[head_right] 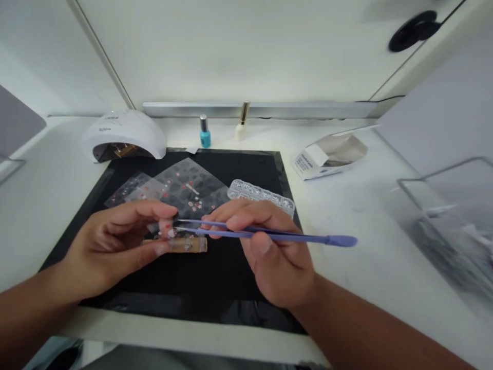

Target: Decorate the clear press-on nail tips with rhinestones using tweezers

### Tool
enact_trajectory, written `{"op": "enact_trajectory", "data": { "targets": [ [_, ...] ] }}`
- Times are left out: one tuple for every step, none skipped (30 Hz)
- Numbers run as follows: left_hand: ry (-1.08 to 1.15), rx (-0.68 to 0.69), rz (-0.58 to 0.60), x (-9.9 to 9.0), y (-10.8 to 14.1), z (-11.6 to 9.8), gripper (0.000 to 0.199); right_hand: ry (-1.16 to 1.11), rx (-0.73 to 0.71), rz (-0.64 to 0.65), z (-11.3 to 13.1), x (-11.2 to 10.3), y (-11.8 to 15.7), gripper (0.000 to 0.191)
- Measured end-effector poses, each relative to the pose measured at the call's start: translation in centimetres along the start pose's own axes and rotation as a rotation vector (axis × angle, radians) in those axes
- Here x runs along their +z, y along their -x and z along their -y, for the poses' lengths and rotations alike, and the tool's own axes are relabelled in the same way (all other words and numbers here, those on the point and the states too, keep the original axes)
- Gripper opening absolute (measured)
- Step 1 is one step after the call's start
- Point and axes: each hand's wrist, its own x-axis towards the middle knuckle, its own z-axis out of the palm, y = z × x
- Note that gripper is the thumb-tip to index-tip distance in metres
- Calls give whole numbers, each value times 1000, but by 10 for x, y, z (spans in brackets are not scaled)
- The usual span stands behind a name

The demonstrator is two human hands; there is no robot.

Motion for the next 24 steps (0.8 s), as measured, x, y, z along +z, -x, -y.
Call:
{"op": "enact_trajectory", "data": {
  "targets": [
    [-8, 1, 1, 0, 0, 0, 41, 1, 2, 12, 0, 0, 0, 23],
    [-16, 0, -2, 0, 0, 0, 41, 0, -3, 27, 0, -1, 1, 23],
    [-29, 2, -4, 0, 0, 0, 40, -2, -12, 41, 0, -1, 2, 24],
    [-47, 2, -5, 0, 1, 0, 39, -5, -25, 55, -1, -2, 2, 25],
    [-67, 6, 0, 0, 1, 0, 38, -8, -38, 68, -2, -2, 3, 26],
    [-90, 11, 6, 0, 1, -1, 37, -10, -48, 78, -2, -2, 4, 26],
    [-117, 21, 11, 0, 1, -1, 36, -13, -53, 84, -3, -3, 4, 27],
    [-148, 35, 15, 0, 1, -2, 35, -16, -54, 90, -3, -2, 5, 27],
    [-179, 51, 17, 0, 0, -3, 34, -21, -55, 94, -4, -2, 5, 26],
    [-210, 68, 17, 0, 0, -3, 32, -26, -60, 98, -4, -1, 5, 26],
    [-242, 88, 16, 1, -1, -3, 30, -29, -66, 98, -5, -1, 5, 26],
    [-276, 108, 16, 1, -1, -3, 28, -30, -72, 96, -5, 0, 5, 26],
    [-307, 127, 18, 1, -1, -3, 26, -27, -80, 93, -5, 1, 4, 26],
    [-338, 141, 22, 1, -1, -2, 25, -20, -86, 88, -5, 1, 4, 26],
    [-369, 153, 27, 1, -1, -2, 24, -11, -92, 86, -5, 2, 4, 26],
    [-396, 162, 31, 1, -1, -1, 24, -2, -100, 86, -5, 2, 4, 26],
    [-418, 170, 35, 1, -1, 0, 23, 4, -108, 89, -4, 2, 4, 26],
    [-433, 177, 37, 1, -1, 0, 23, 10, -110, 98, -3, 1, 4, 25],
    [-444, 185, 38, 0, -1, 0, 23, 13, -108, 108, -3, 1, 4, 25],
    [-452, 195, 40, 0, -1, 0, 23, 16, -103, 114, -2, 0, 5, 26],
    [-458, 203, 40, 0, -1, 0, 23, 21, -101, 115, -2, 0, 5, 26],
    [-465, 210, 45, 0, -1, 0, 23, 29, -96, 114, -1, -1, 6, 26],
    [-473, 217, 48, 0, -1, 0, 23, 38, -94, 112, -1, -2, 6, 26],
    [-484, 222, 50, 1, -1, 0, 22, 47, -96, 108, 0, -2, 7, 26]
  ]
}}
